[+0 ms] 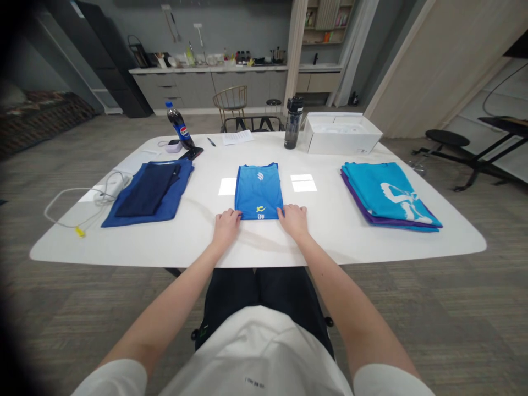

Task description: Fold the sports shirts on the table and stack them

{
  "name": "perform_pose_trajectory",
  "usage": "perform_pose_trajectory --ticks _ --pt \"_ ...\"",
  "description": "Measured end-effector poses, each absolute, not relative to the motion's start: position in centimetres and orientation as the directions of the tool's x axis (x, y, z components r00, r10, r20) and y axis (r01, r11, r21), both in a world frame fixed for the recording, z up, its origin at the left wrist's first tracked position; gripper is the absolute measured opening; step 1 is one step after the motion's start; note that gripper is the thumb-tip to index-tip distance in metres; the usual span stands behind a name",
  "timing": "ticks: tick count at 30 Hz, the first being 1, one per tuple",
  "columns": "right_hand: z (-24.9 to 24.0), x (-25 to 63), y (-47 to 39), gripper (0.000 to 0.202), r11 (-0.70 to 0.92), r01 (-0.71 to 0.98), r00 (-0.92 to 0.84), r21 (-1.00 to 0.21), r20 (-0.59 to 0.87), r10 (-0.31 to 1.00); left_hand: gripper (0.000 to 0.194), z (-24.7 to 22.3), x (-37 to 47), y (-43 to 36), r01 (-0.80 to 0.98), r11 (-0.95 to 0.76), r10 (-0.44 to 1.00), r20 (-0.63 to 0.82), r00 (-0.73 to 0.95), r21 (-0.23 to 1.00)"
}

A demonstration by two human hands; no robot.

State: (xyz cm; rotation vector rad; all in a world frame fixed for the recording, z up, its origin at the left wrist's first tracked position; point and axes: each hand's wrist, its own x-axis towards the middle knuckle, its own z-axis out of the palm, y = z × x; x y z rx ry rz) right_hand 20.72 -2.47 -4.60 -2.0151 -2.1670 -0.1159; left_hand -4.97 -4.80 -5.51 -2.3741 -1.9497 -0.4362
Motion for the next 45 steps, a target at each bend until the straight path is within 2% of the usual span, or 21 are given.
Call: perform_pose_trajectory --ticks 4,8,14,19,24,27,32,35,38,41,45 --pt "-4.6 20.5 -2.2 0.046 0.046 0.995 -0.030 -0.087 0.173 0.985 0.035 -5.1 -4.8 -4.8 0.970 -0.197 0.957 0.245 0.158 0.142" --pt "-4.4 20.5 -2.5 0.041 0.035 0.994 -0.021 -0.105 0.127 0.992 0.036 -4.9 -4.7 -4.6 0.971 -0.186 0.971 0.177 0.159 0.149" --pt "-4.1 21.2 -4.6 0.033 0.119 0.987 -0.110 -0.111 0.089 0.990 0.034 -4.6 -5.1 -6.6 0.951 -0.211 0.976 0.094 0.194 0.227" --pt "-3.8 21.6 -6.4 0.032 0.188 0.976 -0.179 -0.107 0.091 0.980 0.029 -4.6 -5.3 -9.2 0.926 -0.237 0.971 0.110 0.213 0.294" --pt "-3.8 21.5 -6.1 0.037 0.145 0.972 -0.114 -0.186 0.168 0.979 0.034 -4.4 -4.8 -9.6 0.942 -0.201 0.970 0.188 0.154 0.267" --pt "-3.8 21.6 -5.9 0.042 0.180 0.956 -0.134 -0.230 0.202 0.970 0.038 -4.0 -4.8 -8.5 0.942 -0.203 0.966 0.214 0.148 0.267" --pt "-3.7 21.7 -5.9 0.043 0.298 0.934 -0.263 -0.198 0.183 0.947 0.047 -3.7 -4.4 -5.1 0.924 -0.302 0.948 0.175 0.266 0.233" --pt "-3.8 21.8 -6.2 0.042 0.291 0.937 -0.267 -0.194 0.143 0.953 0.050 -3.8 -3.6 -4.4 0.904 -0.380 0.924 0.119 0.363 0.196" --pt "-3.8 22.0 -6.5 0.042 0.271 0.939 -0.247 -0.211 0.133 0.960 0.049 -3.6 -3.1 -5.2 0.917 -0.361 0.932 0.080 0.352 0.167" --pt "-3.5 22.1 -5.3 0.047 0.243 0.939 -0.204 -0.244 0.173 0.964 0.048 -3.0 -2.9 -4.7 0.923 -0.343 0.938 0.107 0.329 0.176" --pt "-2.9 20.4 0.4 0.051 0.257 0.928 -0.191 -0.268 0.249 0.949 0.046 -2.8 -2.1 1.0 0.901 -0.378 0.916 0.231 0.329 0.215"
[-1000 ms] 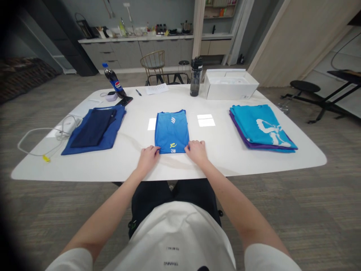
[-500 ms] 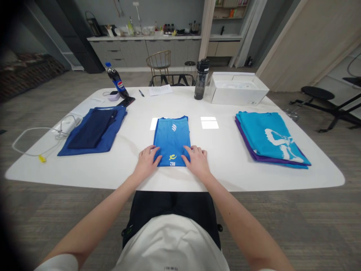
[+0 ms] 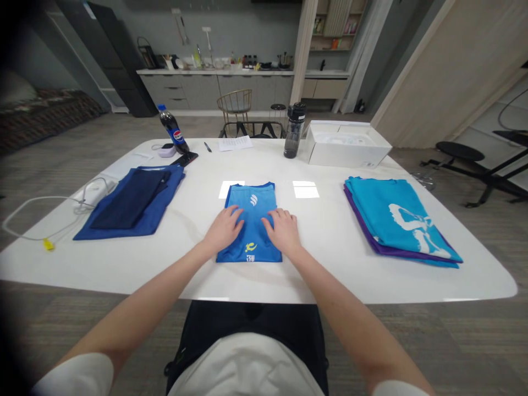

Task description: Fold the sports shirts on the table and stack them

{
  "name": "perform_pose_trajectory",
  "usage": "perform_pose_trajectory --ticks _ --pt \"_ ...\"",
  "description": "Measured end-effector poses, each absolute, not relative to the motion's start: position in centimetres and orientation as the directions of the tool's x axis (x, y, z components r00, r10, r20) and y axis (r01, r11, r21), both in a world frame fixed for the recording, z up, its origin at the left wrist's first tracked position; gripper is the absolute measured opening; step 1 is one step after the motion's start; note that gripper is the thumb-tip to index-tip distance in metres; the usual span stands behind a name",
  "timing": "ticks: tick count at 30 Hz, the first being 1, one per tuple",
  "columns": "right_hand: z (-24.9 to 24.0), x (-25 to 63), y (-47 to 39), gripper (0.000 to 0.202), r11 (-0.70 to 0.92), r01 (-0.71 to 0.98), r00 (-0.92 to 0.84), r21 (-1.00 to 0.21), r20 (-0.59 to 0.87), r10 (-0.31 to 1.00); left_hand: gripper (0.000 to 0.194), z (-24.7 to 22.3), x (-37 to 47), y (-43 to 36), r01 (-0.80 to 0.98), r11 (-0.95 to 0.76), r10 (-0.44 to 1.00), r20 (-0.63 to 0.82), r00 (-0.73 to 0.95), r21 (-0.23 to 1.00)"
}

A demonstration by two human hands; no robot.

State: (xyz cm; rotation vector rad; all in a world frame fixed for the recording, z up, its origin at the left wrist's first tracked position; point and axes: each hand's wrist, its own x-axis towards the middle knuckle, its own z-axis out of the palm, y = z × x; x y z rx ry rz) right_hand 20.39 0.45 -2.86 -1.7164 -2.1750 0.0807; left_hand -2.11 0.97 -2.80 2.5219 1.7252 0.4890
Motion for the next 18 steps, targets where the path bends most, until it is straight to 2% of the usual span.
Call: perform_pose_trajectory --ticks 3,6,8,18 --pt "-2.9 18.0 5.8 0.056 0.305 0.917 -0.267 -0.257 0.172 0.948 0.050 -3.9 -1.1 6.7 0.877 -0.399 0.910 0.235 0.342 0.269" --pt "-3.8 16.3 9.7 0.059 0.215 0.943 -0.219 -0.254 0.013 0.976 0.055 -5.4 -0.7 10.7 0.888 -0.363 0.931 0.140 0.336 0.284" --pt "-4.5 15.8 11.2 0.063 0.143 0.958 -0.159 -0.248 -0.045 0.986 0.058 -6.1 -0.9 12.0 0.910 -0.310 0.951 0.078 0.300 0.277" --pt "-5.5 16.4 15.2 0.072 0.012 0.968 -0.032 -0.249 -0.076 0.997 0.068 -6.8 -1.7 15.3 0.949 -0.084 0.996 0.057 0.070 0.305"
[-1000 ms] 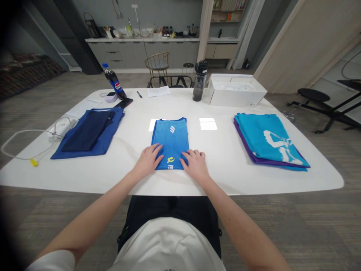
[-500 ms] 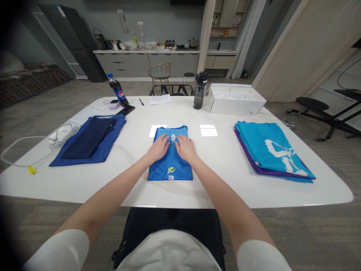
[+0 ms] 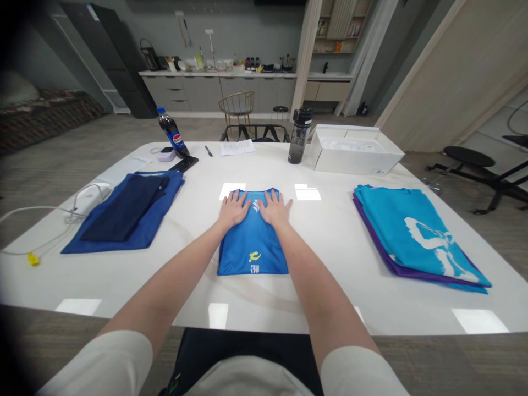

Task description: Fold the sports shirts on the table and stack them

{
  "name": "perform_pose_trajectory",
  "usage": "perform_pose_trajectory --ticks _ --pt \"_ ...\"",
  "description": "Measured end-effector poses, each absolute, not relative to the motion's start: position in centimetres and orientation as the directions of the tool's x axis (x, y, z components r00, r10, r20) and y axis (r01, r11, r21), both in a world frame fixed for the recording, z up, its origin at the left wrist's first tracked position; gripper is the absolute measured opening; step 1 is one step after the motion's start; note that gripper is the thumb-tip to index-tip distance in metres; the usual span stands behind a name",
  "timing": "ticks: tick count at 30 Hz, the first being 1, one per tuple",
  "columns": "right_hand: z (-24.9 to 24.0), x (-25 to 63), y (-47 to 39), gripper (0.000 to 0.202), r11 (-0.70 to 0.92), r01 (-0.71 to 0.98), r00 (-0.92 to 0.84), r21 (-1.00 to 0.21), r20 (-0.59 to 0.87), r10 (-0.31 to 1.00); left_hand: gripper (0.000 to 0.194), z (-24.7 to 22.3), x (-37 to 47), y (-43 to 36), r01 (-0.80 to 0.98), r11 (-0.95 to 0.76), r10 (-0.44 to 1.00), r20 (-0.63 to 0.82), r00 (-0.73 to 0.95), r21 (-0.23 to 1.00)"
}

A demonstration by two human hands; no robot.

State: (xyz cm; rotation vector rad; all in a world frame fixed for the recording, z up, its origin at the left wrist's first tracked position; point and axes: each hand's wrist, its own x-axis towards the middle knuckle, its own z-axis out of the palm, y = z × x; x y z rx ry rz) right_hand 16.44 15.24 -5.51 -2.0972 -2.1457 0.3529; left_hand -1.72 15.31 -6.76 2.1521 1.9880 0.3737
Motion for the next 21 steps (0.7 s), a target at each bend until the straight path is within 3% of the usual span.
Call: perform_pose_trajectory --ticks 6,9,12,15,21 --pt "-5.8 16.4 15.9 0.079 -0.062 0.968 0.059 -0.243 -0.021 0.998 0.066 -6.6 -2.0 15.8 0.948 -0.075 0.996 0.066 0.057 0.308" --pt "-5.7 16.2 15.9 0.082 -0.124 0.964 0.124 -0.235 -0.016 0.992 0.062 -6.0 -2.0 15.4 0.946 -0.103 0.982 0.181 0.048 0.306" --pt "-5.7 16.1 16.0 0.081 -0.135 0.966 0.134 -0.221 -0.021 0.991 0.052 -5.5 -1.8 14.4 0.928 -0.277 0.933 0.301 0.197 0.251" --pt "-5.8 16.1 16.0 0.079 -0.131 0.963 0.133 -0.236 -0.009 0.991 0.047 -5.4 -1.5 13.5 0.889 -0.415 0.895 0.262 0.361 0.196" --pt "-5.6 17.1 16.2 0.067 -0.199 0.917 0.258 -0.344 0.133 0.957 0.051 -5.7 -2.8 15.1 0.964 -0.086 0.972 0.234 0.025 0.250"
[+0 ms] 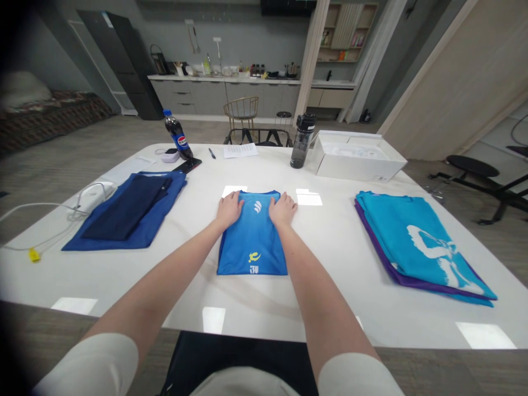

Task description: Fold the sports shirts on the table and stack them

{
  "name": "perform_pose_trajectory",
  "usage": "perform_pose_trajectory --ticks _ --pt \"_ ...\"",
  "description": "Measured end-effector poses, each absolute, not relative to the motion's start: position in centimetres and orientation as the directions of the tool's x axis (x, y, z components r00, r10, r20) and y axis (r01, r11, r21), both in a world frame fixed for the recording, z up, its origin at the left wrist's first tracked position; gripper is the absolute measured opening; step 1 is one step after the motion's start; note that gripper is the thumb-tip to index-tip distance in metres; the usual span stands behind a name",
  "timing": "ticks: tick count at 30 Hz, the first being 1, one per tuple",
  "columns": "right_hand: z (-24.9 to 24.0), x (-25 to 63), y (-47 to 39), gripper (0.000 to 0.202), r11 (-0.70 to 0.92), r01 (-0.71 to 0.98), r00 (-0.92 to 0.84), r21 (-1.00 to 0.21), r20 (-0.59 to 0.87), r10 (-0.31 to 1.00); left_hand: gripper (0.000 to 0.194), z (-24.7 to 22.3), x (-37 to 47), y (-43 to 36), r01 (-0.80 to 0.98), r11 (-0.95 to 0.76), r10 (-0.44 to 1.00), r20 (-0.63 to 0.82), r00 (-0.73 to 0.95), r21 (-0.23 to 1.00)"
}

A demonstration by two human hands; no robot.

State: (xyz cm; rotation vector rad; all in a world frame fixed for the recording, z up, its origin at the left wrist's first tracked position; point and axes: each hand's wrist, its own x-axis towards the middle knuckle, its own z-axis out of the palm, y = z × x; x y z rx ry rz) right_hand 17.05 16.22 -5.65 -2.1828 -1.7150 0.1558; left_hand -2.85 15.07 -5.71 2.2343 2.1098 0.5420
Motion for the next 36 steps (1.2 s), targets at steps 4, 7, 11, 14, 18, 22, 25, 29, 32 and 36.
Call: perform_pose_trajectory --ticks 4,7,11,14,18,22,25,29,32,36 --pt "-5.4 17.9 16.9 0.048 -0.194 0.916 0.262 -0.350 0.159 0.952 0.052 -5.9 -4.2 16.7 0.960 0.032 0.965 0.241 -0.102 0.280" --pt "-5.4 18.1 17.6 0.044 -0.182 0.917 0.244 -0.354 0.139 0.960 0.046 -6.1 -4.3 16.9 0.960 0.083 0.952 0.263 -0.156 0.267" --pt "-5.7 18.1 18.1 0.040 -0.168 0.923 0.221 -0.346 0.119 0.968 0.039 -6.3 -3.9 16.9 0.968 0.110 0.949 0.266 -0.169 0.225" --pt "-5.7 18.1 18.0 0.034 -0.118 0.934 0.178 -0.338 0.152 0.972 0.036 -6.4 -3.8 17.0 0.975 0.094 0.951 0.270 -0.148 0.203" --pt "-5.4 18.0 17.5 0.031 -0.057 0.937 0.123 -0.344 0.174 0.977 0.031 -6.2 -3.7 17.0 0.985 0.056 0.955 0.280 -0.101 0.165" --pt "-4.9 17.8 16.4 0.031 -0.005 0.938 0.072 -0.348 0.179 0.981 0.030 -5.7 -3.4 16.2 0.981 -0.020 0.959 0.280 -0.035 0.191" --pt "-4.9 18.1 15.3 0.030 0.003 0.930 0.076 -0.369 0.199 0.977 0.029 -5.4 -3.2 15.2 0.952 -0.098 0.964 0.264 0.019 0.292" --pt "-5.2 19.8 13.8 0.030 -0.008 0.890 0.132 -0.456 0.241 0.962 0.026 -5.2 -3.2 14.2 0.813 -0.114 0.964 0.263 -0.049 0.571" --pt "-5.1 21.5 12.8 0.029 0.026 0.837 0.163 -0.547 0.294 0.942 0.024 -4.6 -2.7 14.3 0.641 -0.137 0.956 0.271 -0.116 0.756" --pt "-4.3 23.9 10.8 0.030 0.106 0.738 0.206 -0.667 0.372 0.905 0.035 -3.2 -0.5 14.9 0.307 -0.147 0.978 0.186 -0.099 0.940"
